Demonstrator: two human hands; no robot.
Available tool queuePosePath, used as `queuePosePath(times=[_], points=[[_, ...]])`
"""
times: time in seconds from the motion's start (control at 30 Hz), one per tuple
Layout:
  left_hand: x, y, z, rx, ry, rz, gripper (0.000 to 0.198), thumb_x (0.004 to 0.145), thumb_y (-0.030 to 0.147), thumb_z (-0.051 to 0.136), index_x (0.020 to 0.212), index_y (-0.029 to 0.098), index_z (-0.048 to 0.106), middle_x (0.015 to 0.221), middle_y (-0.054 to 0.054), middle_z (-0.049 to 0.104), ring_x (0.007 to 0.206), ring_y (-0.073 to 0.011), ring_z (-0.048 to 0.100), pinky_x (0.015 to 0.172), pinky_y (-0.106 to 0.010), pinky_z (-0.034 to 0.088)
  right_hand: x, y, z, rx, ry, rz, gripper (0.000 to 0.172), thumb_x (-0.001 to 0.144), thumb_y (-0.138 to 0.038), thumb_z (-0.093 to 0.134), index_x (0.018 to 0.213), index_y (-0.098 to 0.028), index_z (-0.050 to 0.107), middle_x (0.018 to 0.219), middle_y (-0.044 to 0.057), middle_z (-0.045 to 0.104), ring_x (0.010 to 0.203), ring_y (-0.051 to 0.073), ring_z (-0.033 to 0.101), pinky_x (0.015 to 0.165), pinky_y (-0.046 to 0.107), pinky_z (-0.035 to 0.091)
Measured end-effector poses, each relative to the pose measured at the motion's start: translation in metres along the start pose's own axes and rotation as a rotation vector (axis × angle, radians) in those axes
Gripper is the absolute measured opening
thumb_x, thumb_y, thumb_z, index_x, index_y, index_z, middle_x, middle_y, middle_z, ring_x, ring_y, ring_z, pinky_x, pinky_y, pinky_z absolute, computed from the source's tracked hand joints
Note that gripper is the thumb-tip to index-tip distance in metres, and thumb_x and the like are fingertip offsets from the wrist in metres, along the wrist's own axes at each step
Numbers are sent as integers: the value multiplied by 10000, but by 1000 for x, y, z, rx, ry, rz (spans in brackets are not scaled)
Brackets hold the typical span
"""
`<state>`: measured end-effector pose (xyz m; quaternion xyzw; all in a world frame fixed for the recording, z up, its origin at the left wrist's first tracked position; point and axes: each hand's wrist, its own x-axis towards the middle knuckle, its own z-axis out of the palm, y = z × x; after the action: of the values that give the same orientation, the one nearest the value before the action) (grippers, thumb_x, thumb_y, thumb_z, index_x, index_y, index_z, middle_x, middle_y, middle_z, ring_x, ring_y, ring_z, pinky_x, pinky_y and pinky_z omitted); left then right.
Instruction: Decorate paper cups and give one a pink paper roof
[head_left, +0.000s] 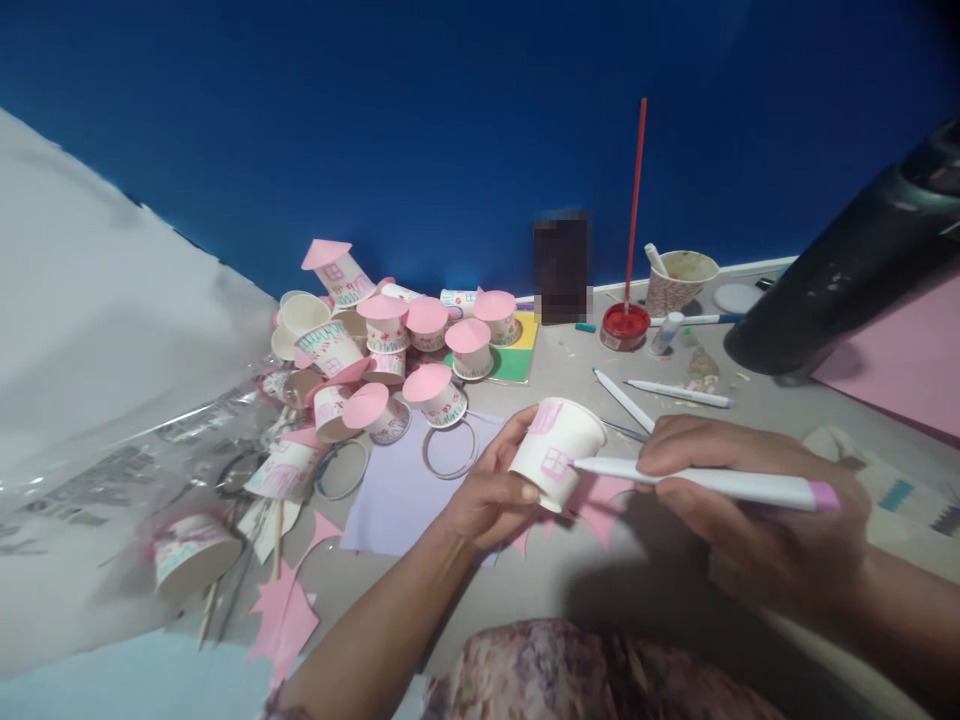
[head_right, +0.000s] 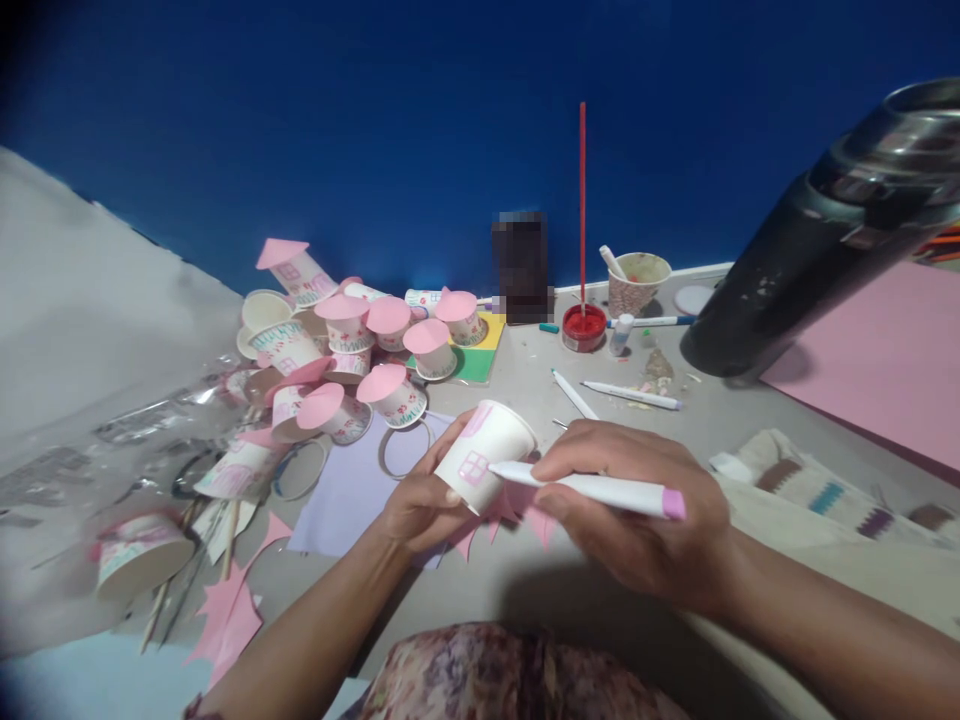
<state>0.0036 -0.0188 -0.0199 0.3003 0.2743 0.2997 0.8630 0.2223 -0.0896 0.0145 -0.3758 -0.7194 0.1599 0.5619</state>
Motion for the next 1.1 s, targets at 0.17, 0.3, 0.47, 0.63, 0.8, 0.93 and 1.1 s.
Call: queuePosePath(times=[0.17, 0.3, 0.47, 0.63, 0.8, 0.93, 1.1], points=[[-1, 1, -1, -4, 12, 10, 866, 503, 71, 737, 1349, 206, 608, 1271, -124, 709, 1171, -368, 651, 940, -469, 525, -1, -1, -2, -26, 3, 40, 108, 923, -116, 676, 964, -214, 695, 769, 9, 734, 668, 168, 708, 593, 268, 540], [0, -1, -9, -128, -18, 33, 745, 557, 95, 736, 1295, 163, 664, 1214, -115, 750, 1073, -302, 690, 913, -400, 531, -7, 2, -4, -69, 112, 211, 69, 936, -197, 702, 958, -248, 742, 791, 8, 755, 639, 159, 694, 550, 252, 536], [4, -7, -24, -300, -173, -135, 611, 852, 521, 652, 1263, 70, 683, 1053, -182, 793, 765, -260, 744, 639, -333, 566, -9, 15, -3, 45, 274, 386, 172, 1017, -305, 619, 1137, -278, 739, 799, 12, 765, 550, 135, 630, 490, 246, 534], [9, -11, -30, -322, -373, -367, 791, 934, 705, 441, 1322, 51, 657, 1068, -249, 783, 593, -251, 731, 406, -266, 457, -5, 24, -2, -78, -1, 333, 357, 899, -364, 785, 1241, -299, 704, 1033, 41, 797, 791, 190, 746, 699, 281, 631], [11, -18, -33, -250, -350, -543, 930, 904, 811, 380, 1299, 16, 655, 1073, -254, 767, 602, -252, 724, 371, -244, 422, -4, 25, 3, -66, -343, 267, 1047, 536, -503, 1010, 1465, -325, 561, 1298, 92, 683, 1155, 321, 691, 947, 395, 603], [10, -19, -30, -163, -356, -594, 984, 863, 886, 350, 1318, 65, 645, 953, -185, 773, 481, -229, 686, 318, -231, 369, -4, 25, 5, -39, -406, 208, 1020, 565, -464, 1008, 1462, -333, 540, 1289, 84, 673, 1165, 305, 683, 949, 361, 593], [4, -12, -14, 14, -106, -17, 773, 875, 780, 563, 1350, 177, 650, 1199, -160, 732, 875, -238, 738, 697, -293, 585, -4, 29, 3, -113, -263, 176, 929, 618, -458, 984, 1427, -328, 546, 1293, 72, 662, 1179, 288, 664, 995, 338, 558]])
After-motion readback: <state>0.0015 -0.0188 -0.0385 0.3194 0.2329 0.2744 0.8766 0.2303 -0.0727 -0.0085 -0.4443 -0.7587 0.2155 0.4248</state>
